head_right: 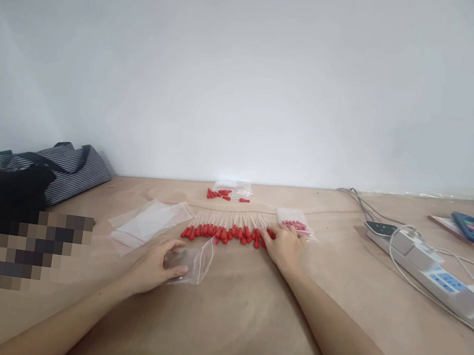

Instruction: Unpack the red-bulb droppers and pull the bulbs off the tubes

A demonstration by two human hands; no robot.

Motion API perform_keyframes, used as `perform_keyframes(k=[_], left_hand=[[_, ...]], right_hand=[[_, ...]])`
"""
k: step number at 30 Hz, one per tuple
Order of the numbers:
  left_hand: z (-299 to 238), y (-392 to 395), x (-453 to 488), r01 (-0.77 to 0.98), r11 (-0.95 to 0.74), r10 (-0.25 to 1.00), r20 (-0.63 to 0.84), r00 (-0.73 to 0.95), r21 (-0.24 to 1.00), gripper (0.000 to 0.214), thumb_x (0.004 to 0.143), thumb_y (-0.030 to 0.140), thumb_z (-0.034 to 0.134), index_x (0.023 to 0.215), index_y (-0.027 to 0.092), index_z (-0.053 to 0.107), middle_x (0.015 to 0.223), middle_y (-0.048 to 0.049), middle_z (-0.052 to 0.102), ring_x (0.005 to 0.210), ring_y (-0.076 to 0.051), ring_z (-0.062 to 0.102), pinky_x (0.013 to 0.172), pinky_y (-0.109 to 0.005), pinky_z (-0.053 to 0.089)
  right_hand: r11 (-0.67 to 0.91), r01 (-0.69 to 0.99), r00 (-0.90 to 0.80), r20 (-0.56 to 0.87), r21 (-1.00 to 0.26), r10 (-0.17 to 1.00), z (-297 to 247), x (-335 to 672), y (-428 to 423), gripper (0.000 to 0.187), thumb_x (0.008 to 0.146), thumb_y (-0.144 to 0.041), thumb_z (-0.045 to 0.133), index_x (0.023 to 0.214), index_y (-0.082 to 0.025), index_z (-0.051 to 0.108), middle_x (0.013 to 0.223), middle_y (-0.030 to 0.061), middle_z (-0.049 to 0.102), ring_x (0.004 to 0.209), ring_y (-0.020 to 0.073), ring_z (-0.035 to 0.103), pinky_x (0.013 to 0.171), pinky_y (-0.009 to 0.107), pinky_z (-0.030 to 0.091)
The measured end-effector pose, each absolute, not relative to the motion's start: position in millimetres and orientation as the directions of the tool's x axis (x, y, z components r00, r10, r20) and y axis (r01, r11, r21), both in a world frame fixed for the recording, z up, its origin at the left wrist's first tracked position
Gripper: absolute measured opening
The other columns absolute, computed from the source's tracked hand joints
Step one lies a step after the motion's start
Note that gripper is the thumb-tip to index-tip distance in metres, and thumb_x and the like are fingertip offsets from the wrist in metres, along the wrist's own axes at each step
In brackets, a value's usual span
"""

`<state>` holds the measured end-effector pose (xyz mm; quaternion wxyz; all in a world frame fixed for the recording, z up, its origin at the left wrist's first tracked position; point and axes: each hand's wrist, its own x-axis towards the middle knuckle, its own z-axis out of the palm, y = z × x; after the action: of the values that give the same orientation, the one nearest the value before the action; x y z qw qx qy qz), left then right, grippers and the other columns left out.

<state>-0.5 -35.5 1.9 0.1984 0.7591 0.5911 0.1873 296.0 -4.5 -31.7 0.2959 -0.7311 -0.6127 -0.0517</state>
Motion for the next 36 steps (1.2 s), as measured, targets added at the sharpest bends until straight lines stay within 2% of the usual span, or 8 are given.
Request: perform_keyframes(k=[7,12,15,18,21,29,32,36], left_hand=[[9,-37,-2,0.861,-0.22,0.966,-0.023,0.259,0.458,0.027,0.062,0.042,0.059,0.071,0.017,0.061,0.083,-0.0047,0.058,0.083,-0.022,0.054,0.072,-0.031,0.041],[8,-32,-12,0.851,-0.19,0.98,0.046,0.192,0.49,0.053,0.05,0.035,0.069,0.099,0.017,0.056,0.103,-0.0076,0.057,0.093,-0.025,0.053,0.076,-0.032,0.04],[1,-27,-23,0.815,-0.09,0.987,-0.057,0.149,0.572,0.065,0.044,0.037,0.072,0.102,0.016,0.053,0.085,-0.0032,0.061,0.074,-0.02,0.057,0.061,-0.026,0.041],[-4,-22,-31,0.796,-0.043,0.971,-0.161,0.174,0.603,0.046,0.049,0.041,0.068,0.085,0.016,0.056,0.062,0.0036,0.058,0.058,-0.016,0.054,0.05,-0.022,0.037],[2,-12,-41,0.796,-0.127,0.973,-0.083,0.217,0.591,0.028,0.06,0.042,0.058,0.069,0.016,0.056,0.06,0.003,0.058,0.059,-0.015,0.054,0.051,-0.022,0.037],[34,50,-102,0.932,0.029,0.956,0.263,-0.132,0.362,0.033,0.068,0.03,0.052,0.096,0.014,0.057,0.098,-0.0094,0.062,0.093,-0.026,0.057,0.077,-0.033,0.044],[29,55,-103,0.974,0.018,0.934,0.344,-0.096,0.224,0.041,0.074,0.027,0.045,0.114,0.015,0.049,0.117,-0.0118,0.053,0.109,-0.028,0.047,0.09,-0.039,0.037],[9,53,-88,0.99,-0.074,0.969,0.245,0.042,0.123,0.036,0.075,0.02,0.041,0.108,0.018,0.056,0.118,-0.0064,0.054,0.109,-0.02,0.049,0.094,-0.029,0.035]], right_hand=[[-0.2,0.893,0.391,0.474,-0.404,0.789,-30,320,7,0.034,0.078,-0.043,0.039,0.084,-0.025,0.067,0.093,0.0069,0.059,0.093,0.0246,0.044,0.08,0.043,0.019],[-0.396,0.846,0.511,0.333,-0.356,0.792,-31,351,12,0.043,0.074,-0.052,0.041,0.096,-0.022,0.063,0.106,0.0117,0.054,0.102,0.0297,0.042,0.081,0.046,0.024],[-0.514,0.791,0.592,0.206,-0.331,0.779,-33,362,14,0.059,0.071,-0.063,0.038,0.099,-0.016,0.06,0.105,0.0181,0.055,0.102,0.0344,0.043,0.081,0.05,0.026],[-0.568,0.74,0.65,0.163,-0.361,0.743,-35,368,16,0.063,0.07,-0.065,0.037,0.1,-0.014,0.059,0.1,0.0196,0.058,0.102,0.0357,0.044,0.082,0.052,0.025],[-0.571,0.714,0.665,0.141,-0.405,0.733,-36,373,18,0.057,0.07,-0.063,0.04,0.094,-0.017,0.063,0.096,0.0182,0.06,0.101,0.0363,0.046,0.084,0.054,0.024],[-0.549,0.666,0.665,0.069,-0.505,0.744,-40,378,22,0.045,0.069,-0.061,0.045,0.082,-0.023,0.066,0.09,0.0137,0.064,0.092,0.0351,0.053,0.085,0.056,0.023],[-0.539,0.655,0.679,0.1,-0.529,0.728,-42,378,22,0.043,0.068,-0.059,0.047,0.079,-0.023,0.066,0.089,0.0143,0.064,0.093,0.0358,0.052,0.084,0.056,0.023],[-0.465,0.633,0.689,0.178,-0.619,0.702,-43,376,21,0.034,0.067,-0.051,0.052,0.07,-0.019,0.063,0.08,0.013,0.064,0.089,0.0342,0.052,0.084,0.055,0.022]])
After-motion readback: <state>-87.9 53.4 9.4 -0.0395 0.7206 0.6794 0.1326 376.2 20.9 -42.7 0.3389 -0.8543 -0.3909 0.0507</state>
